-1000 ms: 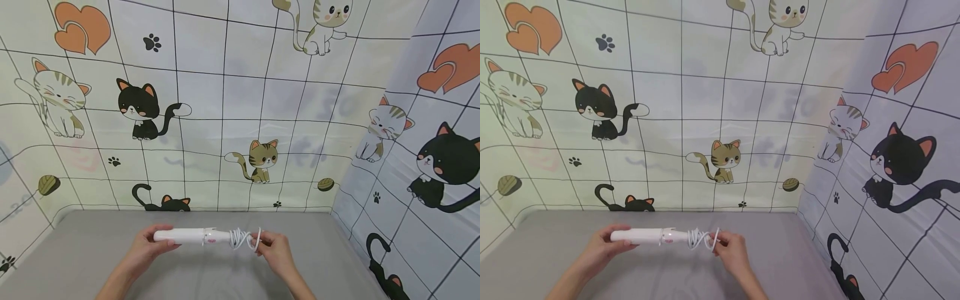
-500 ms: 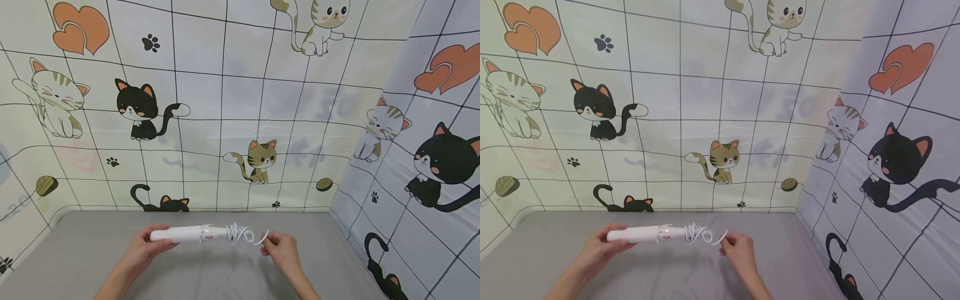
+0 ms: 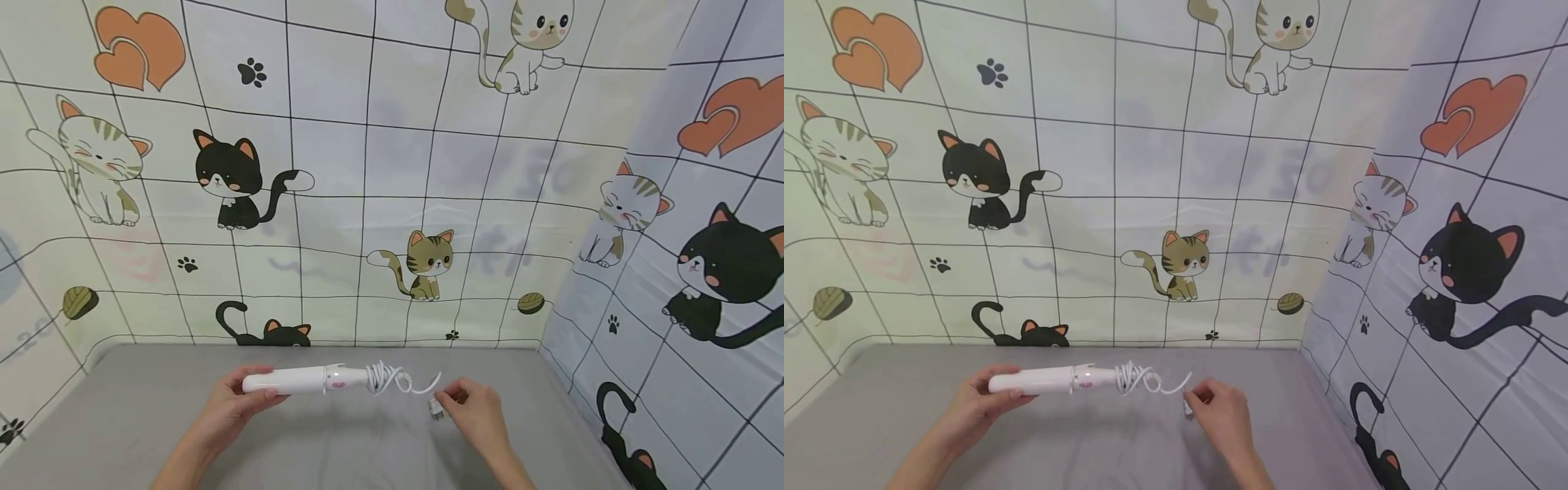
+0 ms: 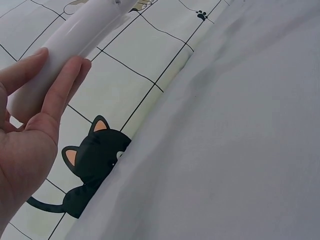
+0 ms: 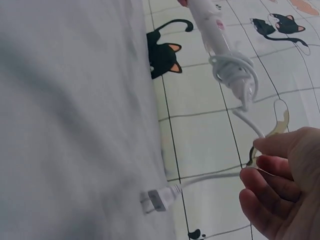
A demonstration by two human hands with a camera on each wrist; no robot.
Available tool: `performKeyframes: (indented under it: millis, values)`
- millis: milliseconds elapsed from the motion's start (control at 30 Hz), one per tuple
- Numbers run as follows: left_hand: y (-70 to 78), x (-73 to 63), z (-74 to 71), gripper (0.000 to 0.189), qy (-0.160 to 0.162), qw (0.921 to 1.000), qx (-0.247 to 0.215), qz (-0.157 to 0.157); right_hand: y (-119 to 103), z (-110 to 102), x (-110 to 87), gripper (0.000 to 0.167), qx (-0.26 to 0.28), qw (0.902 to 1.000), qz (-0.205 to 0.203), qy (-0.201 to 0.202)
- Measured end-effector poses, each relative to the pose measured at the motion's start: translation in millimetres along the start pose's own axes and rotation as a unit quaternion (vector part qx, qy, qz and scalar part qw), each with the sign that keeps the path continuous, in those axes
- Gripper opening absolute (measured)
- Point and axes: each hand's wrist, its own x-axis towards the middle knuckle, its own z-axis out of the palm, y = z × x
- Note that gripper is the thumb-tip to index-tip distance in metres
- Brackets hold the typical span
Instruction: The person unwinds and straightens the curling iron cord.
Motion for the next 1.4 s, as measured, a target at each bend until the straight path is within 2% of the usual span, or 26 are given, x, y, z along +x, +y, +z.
performKeyframes:
  millis: [100,233,333,400,533,633,800,1000,1100,1267,1400]
  values:
    - [0.0,-0.5,-1.8,0.042,-0.004,1.0000,0.001,0.001,4,-2,5.3,0.019,0.012,0.9994,-0.033,0.001]
    - [-0.4,-1.3,-3.8,0.039,-0.003,1.0000,0.003,0.003,13,1,12.5,0.038,0.043,0.9925,-0.114,0.000]
    - [-0.5,-2.1,-5.3,0.038,-0.004,1.0000,-0.001,0.006,20,7,16.4,0.042,0.047,0.9857,-0.160,-0.027]
    - [0.0,-3.2,-5.7,0.038,-0.009,0.9999,-0.007,0.010,25,11,17.9,0.040,0.052,0.9828,-0.167,-0.058]
    - [0.5,-5.0,-8.1,0.039,-0.013,0.9999,-0.008,0.007,30,17,17.0,0.036,0.058,0.9758,-0.191,-0.090]
    - [0.7,-6.1,-11.1,0.039,-0.009,0.9999,-0.006,0.003,34,19,15.6,0.033,0.070,0.9684,-0.221,-0.092]
    - [0.9,-7.7,-13.8,0.040,-0.004,1.0000,-0.006,0.000,40,19,17.0,0.024,0.100,0.9610,-0.236,-0.103]
    - [0.8,-8.2,-15.7,0.041,-0.008,0.9999,-0.009,0.001,46,14,24.0,0.006,0.084,0.9449,-0.293,-0.119]
    - [0.7,-8.4,-17.3,0.040,-0.008,0.9999,-0.013,0.007,50,12,25.8,0.006,0.063,0.9441,-0.299,-0.125]
    - [-0.1,-7.9,-20.0,0.039,-0.009,0.9998,-0.018,0.009,51,10,23.6,0.008,0.058,0.9413,-0.301,-0.142]
    - [-0.5,-7.9,-21.1,0.037,-0.013,0.9998,-0.012,0.010,49,7,20.7,0.007,0.039,0.9391,-0.311,-0.140]
